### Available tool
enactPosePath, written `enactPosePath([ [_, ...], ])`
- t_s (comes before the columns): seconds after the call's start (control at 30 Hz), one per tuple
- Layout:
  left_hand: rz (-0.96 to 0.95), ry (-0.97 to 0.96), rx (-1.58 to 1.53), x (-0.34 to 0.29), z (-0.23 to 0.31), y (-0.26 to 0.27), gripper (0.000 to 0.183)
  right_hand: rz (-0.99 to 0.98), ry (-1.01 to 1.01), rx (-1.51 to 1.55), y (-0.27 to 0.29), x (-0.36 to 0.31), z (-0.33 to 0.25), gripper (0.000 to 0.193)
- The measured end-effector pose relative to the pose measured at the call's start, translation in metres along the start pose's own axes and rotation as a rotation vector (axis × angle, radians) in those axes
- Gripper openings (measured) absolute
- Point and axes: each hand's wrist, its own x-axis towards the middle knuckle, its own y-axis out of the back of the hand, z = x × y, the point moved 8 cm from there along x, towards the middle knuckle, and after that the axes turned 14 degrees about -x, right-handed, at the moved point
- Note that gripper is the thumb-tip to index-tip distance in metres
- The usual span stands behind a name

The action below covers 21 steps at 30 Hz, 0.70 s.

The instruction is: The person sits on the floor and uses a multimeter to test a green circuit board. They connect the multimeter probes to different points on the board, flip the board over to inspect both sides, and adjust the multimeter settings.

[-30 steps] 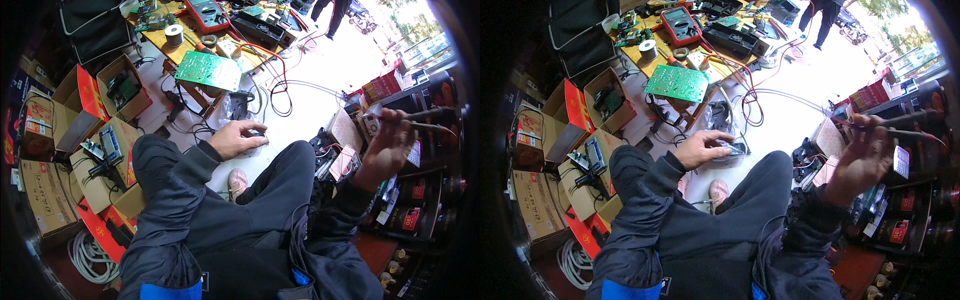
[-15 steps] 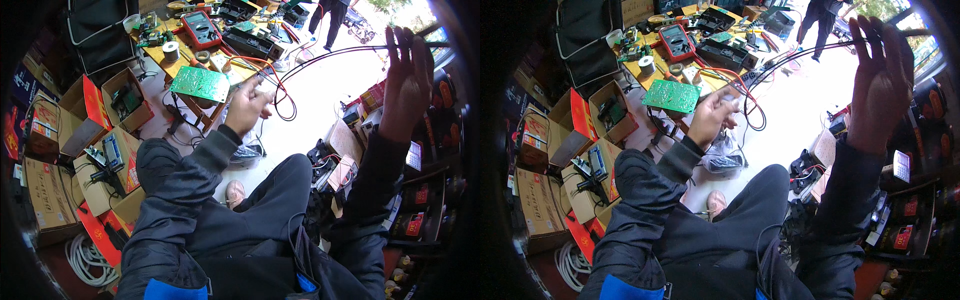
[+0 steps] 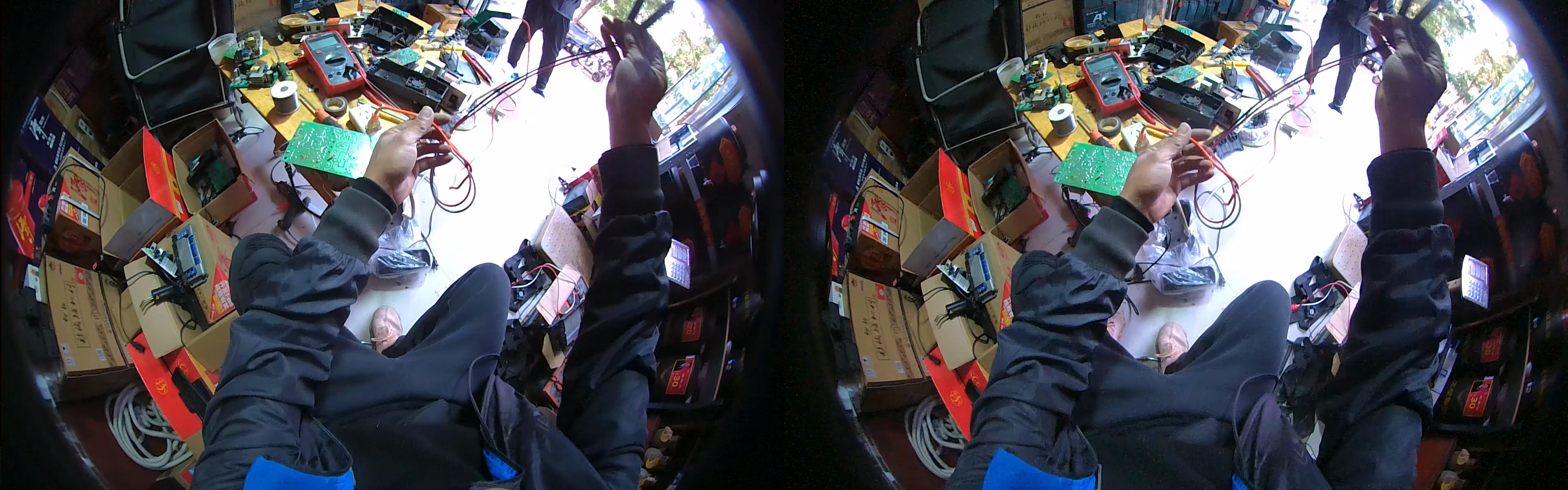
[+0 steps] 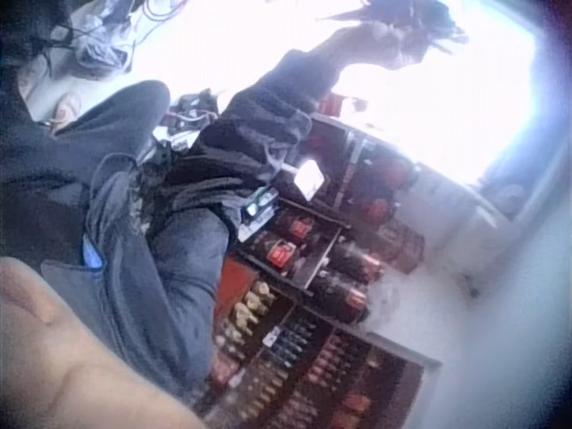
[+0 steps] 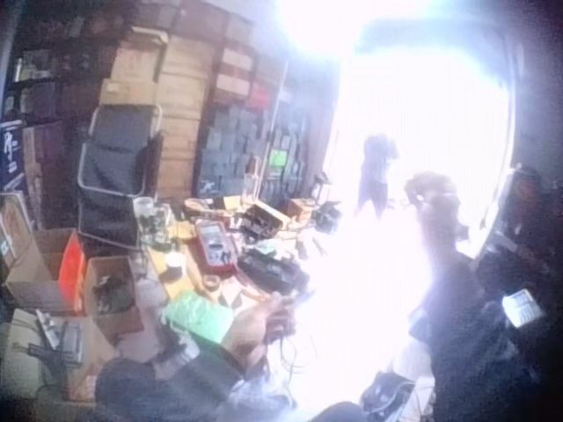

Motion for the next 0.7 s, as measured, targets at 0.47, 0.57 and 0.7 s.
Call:
enactPosePath([
  [0.47, 0.047, -0.061, 0.030, 0.009, 0.013, 0.007, 0.041, 0.119, 0.161, -0.518, 0.105, 0.064, -0.061, 0.033],
  [0.57, 0.048, -0.058, 0.019, 0.022, 0.013, 0.002, 0.041, -0.070, 0.458, -1.256, 0.122, 0.058, -0.096, 0.061],
  [0.7, 0.104, -0.083, 0.011, 0.040, 0.016, -0.001, 0.038, -0.168, 0.620, -1.594, 0.167, 0.038, -0.126, 0.060],
])
